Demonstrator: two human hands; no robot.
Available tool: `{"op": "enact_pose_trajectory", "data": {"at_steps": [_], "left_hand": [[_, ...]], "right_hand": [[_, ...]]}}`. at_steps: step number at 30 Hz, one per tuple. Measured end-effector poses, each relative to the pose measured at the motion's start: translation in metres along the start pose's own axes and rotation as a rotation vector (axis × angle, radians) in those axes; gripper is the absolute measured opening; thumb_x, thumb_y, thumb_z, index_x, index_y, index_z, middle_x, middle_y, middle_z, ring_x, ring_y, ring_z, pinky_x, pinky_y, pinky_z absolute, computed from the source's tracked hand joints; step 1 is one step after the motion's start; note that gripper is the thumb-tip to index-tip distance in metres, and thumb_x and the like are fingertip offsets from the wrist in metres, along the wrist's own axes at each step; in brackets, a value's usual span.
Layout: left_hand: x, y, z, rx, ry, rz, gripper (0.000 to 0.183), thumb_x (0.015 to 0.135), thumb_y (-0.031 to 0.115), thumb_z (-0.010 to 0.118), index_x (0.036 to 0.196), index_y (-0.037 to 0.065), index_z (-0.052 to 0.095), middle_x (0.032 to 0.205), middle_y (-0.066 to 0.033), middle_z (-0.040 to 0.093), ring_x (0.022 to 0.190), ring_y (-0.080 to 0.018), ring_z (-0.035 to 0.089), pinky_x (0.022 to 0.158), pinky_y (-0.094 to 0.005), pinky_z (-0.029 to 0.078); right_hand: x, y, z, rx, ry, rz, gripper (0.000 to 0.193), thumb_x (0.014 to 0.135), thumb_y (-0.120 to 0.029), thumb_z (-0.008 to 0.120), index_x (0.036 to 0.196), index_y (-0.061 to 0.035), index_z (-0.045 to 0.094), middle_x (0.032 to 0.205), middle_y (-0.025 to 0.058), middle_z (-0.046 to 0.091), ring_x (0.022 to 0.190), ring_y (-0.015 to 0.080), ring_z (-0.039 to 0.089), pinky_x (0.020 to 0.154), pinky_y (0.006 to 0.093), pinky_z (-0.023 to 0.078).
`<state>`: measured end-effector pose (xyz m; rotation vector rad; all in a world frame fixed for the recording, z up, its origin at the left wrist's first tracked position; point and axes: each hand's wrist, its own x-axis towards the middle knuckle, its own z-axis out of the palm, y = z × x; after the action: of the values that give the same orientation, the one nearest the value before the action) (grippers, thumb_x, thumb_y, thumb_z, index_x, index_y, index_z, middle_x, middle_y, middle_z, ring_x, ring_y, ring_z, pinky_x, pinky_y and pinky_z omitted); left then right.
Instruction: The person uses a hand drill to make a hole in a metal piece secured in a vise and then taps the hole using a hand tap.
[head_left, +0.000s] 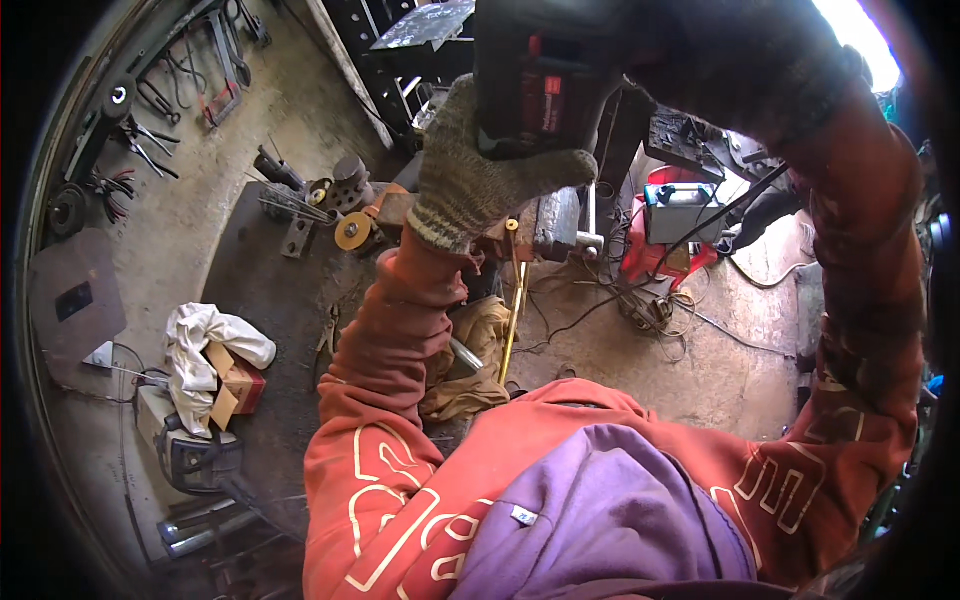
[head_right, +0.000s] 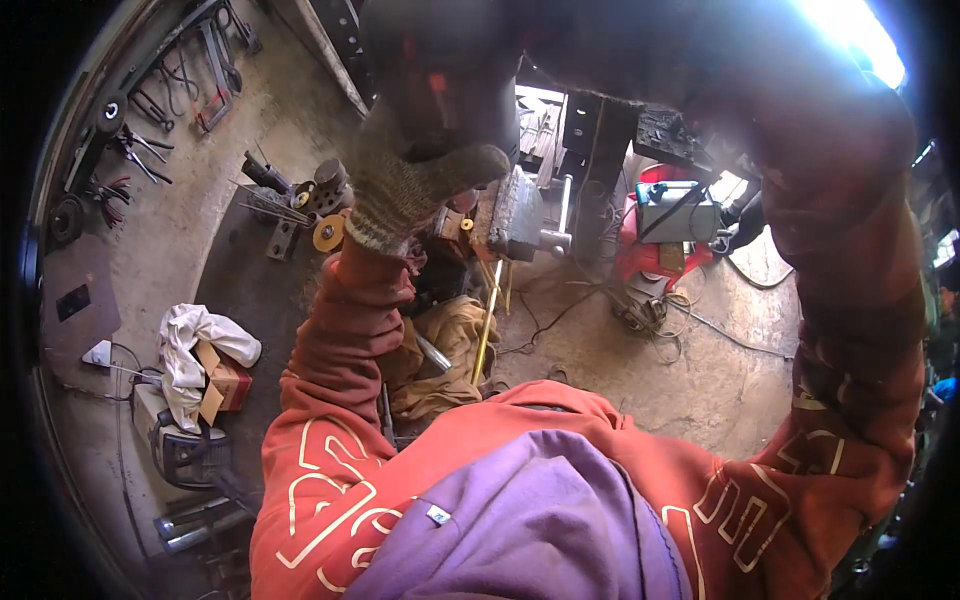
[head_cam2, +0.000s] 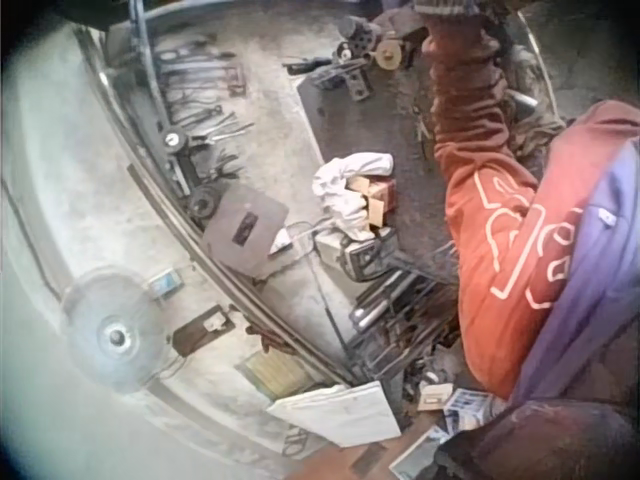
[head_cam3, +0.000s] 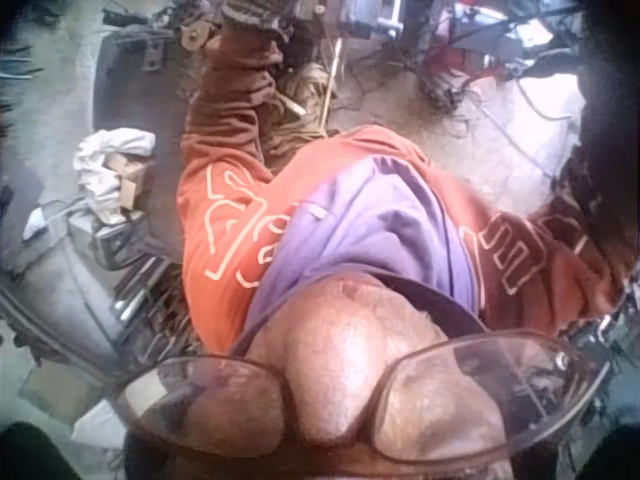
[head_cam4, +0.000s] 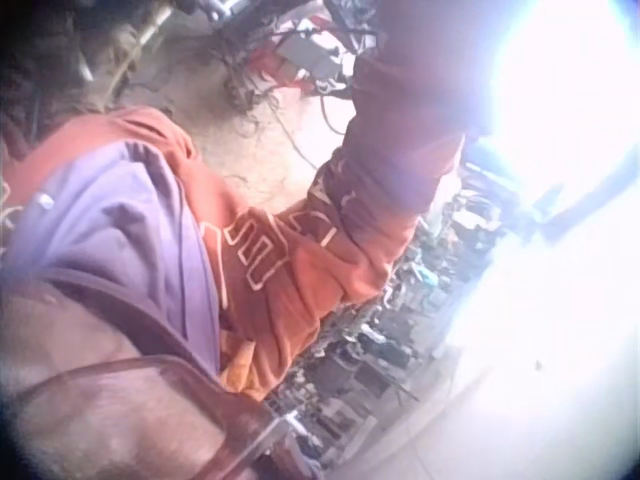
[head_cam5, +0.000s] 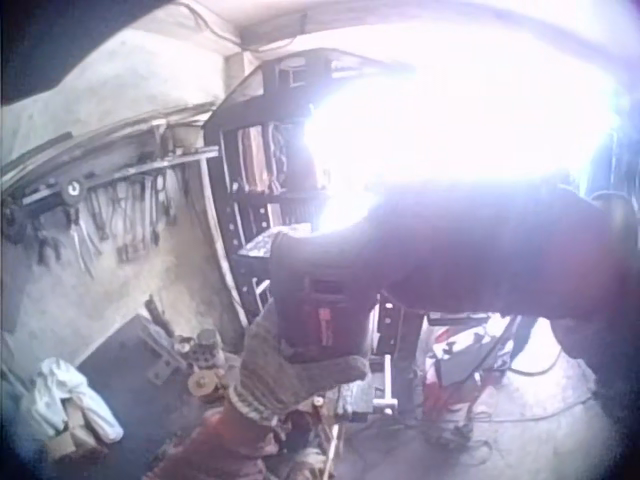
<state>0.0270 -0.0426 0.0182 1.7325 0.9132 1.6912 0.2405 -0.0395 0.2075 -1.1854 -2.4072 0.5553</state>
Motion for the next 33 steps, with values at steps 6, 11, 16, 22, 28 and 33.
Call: {"op": "enact_pose_trajectory", "data": {"at_steps": [6, 11, 16, 22, 28, 33], "left_hand": [[-0.004, -0.002, 0.005, -0.248, 0.011, -0.092, 0.073, 0.065, 0.022, 0.107, 0.125, 0.007, 0.07, 0.111, -0.0058, 0.079, 0.095, -0.0137, 0.077, 0.081, -0.0298, 0.065], [-0.005, -0.015, -0.003, -0.139, -0.015, -0.049, 0.073, 0.065, 0.018, 0.107, 0.126, 0.007, 0.069, 0.112, -0.0058, 0.079, 0.095, -0.0136, 0.077, 0.082, -0.0297, 0.065], [-0.006, -0.018, -0.001, -0.122, 0.007, 0.029, 0.07, 0.068, 0.016, 0.105, 0.127, 0.007, 0.069, 0.111, -0.0055, 0.079, 0.095, -0.0136, 0.077, 0.082, -0.0293, 0.065], [-0.011, -0.019, -0.005, -0.186, 0.011, 0.047, 0.064, 0.073, 0.002, 0.099, 0.129, 0.0, 0.067, 0.108, -0.0076, 0.077, 0.085, -0.0132, 0.075, 0.073, -0.0285, 0.066], [-0.005, -0.02, 0.015, -0.342, 0.027, 0.002, 0.069, 0.068, 0.011, 0.105, 0.127, 0.004, 0.069, 0.11, -0.0095, 0.08, 0.099, -0.0181, 0.079, 0.085, -0.0325, 0.067], [-0.023, -0.025, -0.003, -0.301, 0.102, 0.012, 0.073, 0.067, 0.012, 0.105, 0.13, 0.004, 0.067, 0.115, -0.0101, 0.079, 0.101, -0.0177, 0.078, 0.086, -0.0328, 0.067]], "right_hand": [[-0.001, -0.038, -0.003, -0.036, -0.119, 0.227, 0.044, 0.11, -0.048, 0.061, 0.102, -0.0088, 0.078, 0.063, -0.0064, 0.048, 0.061, 0.0071, 0.047, 0.058, 0.026, 0.043], [0.012, -0.037, -0.017, 0.138, -0.296, 0.291, 0.047, 0.109, -0.052, 0.062, 0.102, -0.0088, 0.079, 0.062, -0.007, 0.046, 0.06, 0.0061, 0.046, 0.057, 0.0255, 0.042], [0.011, -0.045, -0.002, -0.004, -0.191, 0.434, 0.046, 0.11, -0.05, 0.061, 0.106, -0.0086, 0.078, 0.065, -0.0071, 0.049, 0.059, 0.0049, 0.045, 0.056, 0.0242, 0.041], [0.02, -0.004, -0.013, 0.329, -0.374, 0.269, 0.039, 0.112, -0.042, 0.06, 0.118, -0.0075, 0.076, 0.071, -0.0061, 0.054, 0.063, 0.0057, 0.05, 0.058, 0.0256, 0.045], [-0.007, -0.004, 0.008, -0.115, 0.034, 0.036, 0.031, 0.11, -0.03, 0.063, 0.124, -0.0042, 0.074, 0.091, -0.0023, 0.066, 0.079, 0.0088, 0.061, 0.071, 0.0262, 0.054], [0.001, -0.002, 0.03, 0.159, 0.172, -0.021, 0.039, 0.106, -0.035, 0.068, 0.13, -0.0049, 0.073, 0.11, 0.0034, 0.072, 0.097, 0.0124, 0.067, 0.087, 0.0288, 0.056]]}}
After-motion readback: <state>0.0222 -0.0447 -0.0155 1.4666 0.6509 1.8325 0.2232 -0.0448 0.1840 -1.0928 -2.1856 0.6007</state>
